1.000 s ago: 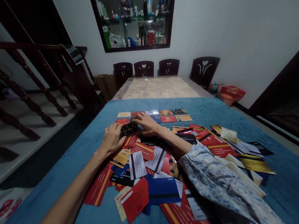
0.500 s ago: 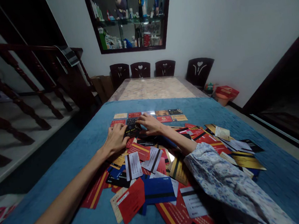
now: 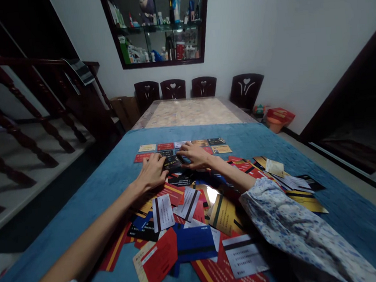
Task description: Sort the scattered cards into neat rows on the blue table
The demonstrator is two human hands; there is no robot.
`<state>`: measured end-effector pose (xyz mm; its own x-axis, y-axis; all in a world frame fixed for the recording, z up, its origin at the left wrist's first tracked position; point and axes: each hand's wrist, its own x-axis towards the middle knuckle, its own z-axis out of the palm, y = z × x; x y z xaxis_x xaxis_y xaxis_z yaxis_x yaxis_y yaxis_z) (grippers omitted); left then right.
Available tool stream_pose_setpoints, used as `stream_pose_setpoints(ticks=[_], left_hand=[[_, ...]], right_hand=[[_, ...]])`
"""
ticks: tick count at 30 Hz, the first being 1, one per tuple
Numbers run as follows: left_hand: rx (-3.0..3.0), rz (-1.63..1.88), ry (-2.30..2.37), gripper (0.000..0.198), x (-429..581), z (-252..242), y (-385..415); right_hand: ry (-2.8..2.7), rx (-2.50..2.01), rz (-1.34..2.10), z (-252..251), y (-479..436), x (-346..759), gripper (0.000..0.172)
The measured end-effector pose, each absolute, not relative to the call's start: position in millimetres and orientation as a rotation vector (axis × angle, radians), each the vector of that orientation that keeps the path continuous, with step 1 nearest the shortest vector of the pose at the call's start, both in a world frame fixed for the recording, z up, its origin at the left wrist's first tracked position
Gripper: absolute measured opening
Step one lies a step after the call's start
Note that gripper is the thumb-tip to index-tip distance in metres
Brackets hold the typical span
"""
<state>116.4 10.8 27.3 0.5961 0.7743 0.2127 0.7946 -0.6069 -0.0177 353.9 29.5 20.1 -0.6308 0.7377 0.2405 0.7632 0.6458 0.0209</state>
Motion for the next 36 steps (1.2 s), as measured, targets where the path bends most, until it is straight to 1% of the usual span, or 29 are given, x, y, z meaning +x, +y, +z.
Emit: stream_pose_setpoints(ticks=[12, 20, 25, 28, 36], left_hand=[[-2.776, -0.239, -1.241, 0.040, 155, 32, 23], [-2.791, -0.205, -1.198, 0.038, 184, 38, 31], [-2.811, -0.191, -1.170, 0.036, 203, 43, 37], [-2.817, -0.175, -1.152, 0.035, 215, 46, 40], [-2.856, -0.190, -1.114, 0.037, 247, 46, 53]], right_hand=[[-2.665, -1.254, -0.229, 17, 34, 399, 0.056], [-2.647, -1.328, -0.170, 27, 31, 426, 0.057], [-2.626, -1.329, -0.181, 32, 31, 444, 0.050], [-2.629, -1.364, -0.182, 34, 32, 456, 0.049], [-2.621, -1.440, -0.169, 38, 35, 486, 0.053]])
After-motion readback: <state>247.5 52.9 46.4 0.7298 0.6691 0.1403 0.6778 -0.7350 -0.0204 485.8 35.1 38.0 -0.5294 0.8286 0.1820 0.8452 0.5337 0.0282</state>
